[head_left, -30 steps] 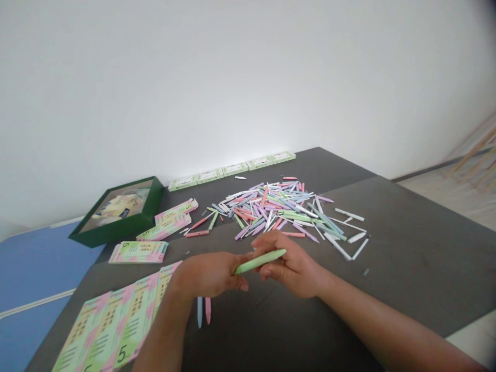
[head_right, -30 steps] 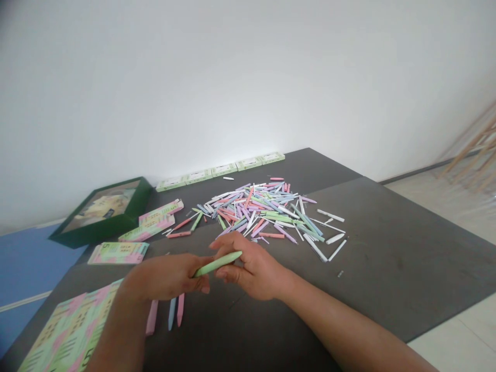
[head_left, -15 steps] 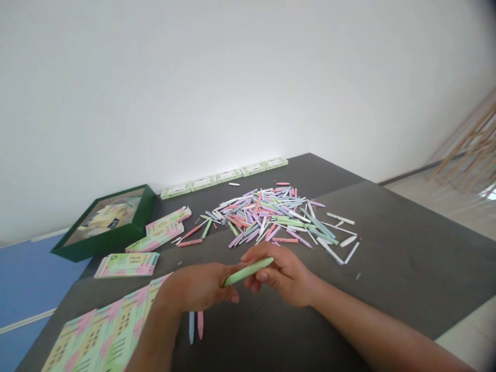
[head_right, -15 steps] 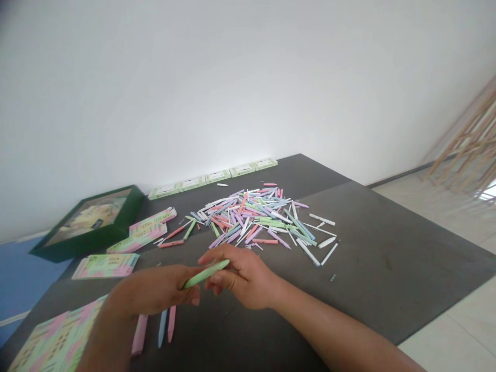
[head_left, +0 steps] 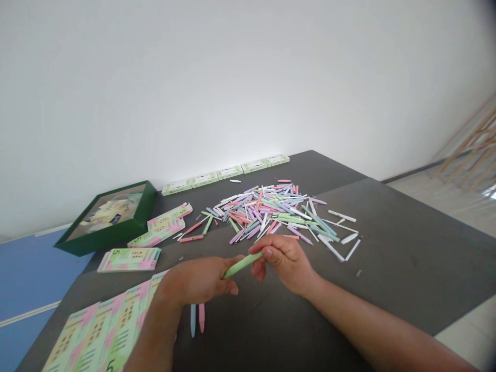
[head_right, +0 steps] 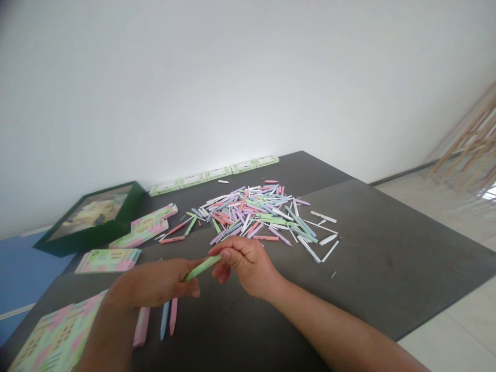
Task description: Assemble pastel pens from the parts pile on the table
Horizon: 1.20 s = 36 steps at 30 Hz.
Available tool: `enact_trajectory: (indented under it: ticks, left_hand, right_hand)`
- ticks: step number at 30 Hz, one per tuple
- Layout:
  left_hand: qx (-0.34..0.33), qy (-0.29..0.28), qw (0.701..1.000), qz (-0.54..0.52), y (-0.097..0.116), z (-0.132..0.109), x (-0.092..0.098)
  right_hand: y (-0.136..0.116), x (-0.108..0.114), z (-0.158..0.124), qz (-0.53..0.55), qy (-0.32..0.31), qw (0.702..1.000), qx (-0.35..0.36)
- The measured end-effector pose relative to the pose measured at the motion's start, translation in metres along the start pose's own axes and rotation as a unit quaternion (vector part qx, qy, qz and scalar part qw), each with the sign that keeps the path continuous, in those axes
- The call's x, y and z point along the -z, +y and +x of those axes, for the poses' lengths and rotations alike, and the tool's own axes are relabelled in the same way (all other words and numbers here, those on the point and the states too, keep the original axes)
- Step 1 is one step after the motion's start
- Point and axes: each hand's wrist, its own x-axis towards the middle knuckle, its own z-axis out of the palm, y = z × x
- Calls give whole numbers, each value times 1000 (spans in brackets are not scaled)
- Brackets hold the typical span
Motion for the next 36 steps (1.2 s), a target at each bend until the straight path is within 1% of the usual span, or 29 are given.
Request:
enact_trajectory:
  ticks: [3,5,7,9,11,13,15,16,18,24,27,31,36]
  left_hand:
    - [-11,4,1000,-4,1,4,0]
    - [-16,-4,1000,-14,2,11,1]
    - [-35,-10,999,-29,1,17,1]
    - [-70,-4,996,-46,-4,20,1]
    - [-95,15,994,-53,-13,19,0]
    - [-74,38,995,-46,-24,15,-3]
    - [-42,29,998,-45,-33,12,-6]
    - [-40,16,998,-44,-36,11,-8]
    - [-53,10,998,-39,-39,11,-10]
    - [-49,14,999,-15,-35,15,-10]
    - [-50,18,998,-24,-37,15,-11]
    - [-71,22,997,-36,-38,16,-12]
    - [-75,9,996,-37,-37,14,-9]
  right_hand:
    - [8,-5,-1,35,-42,998,-10]
    - [16,-9,-1,48,-49,997,-19]
    - [25,-12,1,76,-23,996,-31]
    - [34,-11,5,125,26,991,-50]
    - [40,-6,10,165,81,980,-71]
    - [42,2,15,190,127,970,-88]
    - [41,10,19,210,142,962,-103]
    - [40,13,20,218,139,960,-109]
    - [37,15,19,229,126,959,-113]
    - [29,9,15,223,96,966,-92]
    - [28,11,16,212,97,969,-76]
    - [26,14,17,188,100,975,-64]
    - [26,7,16,180,96,977,-69]
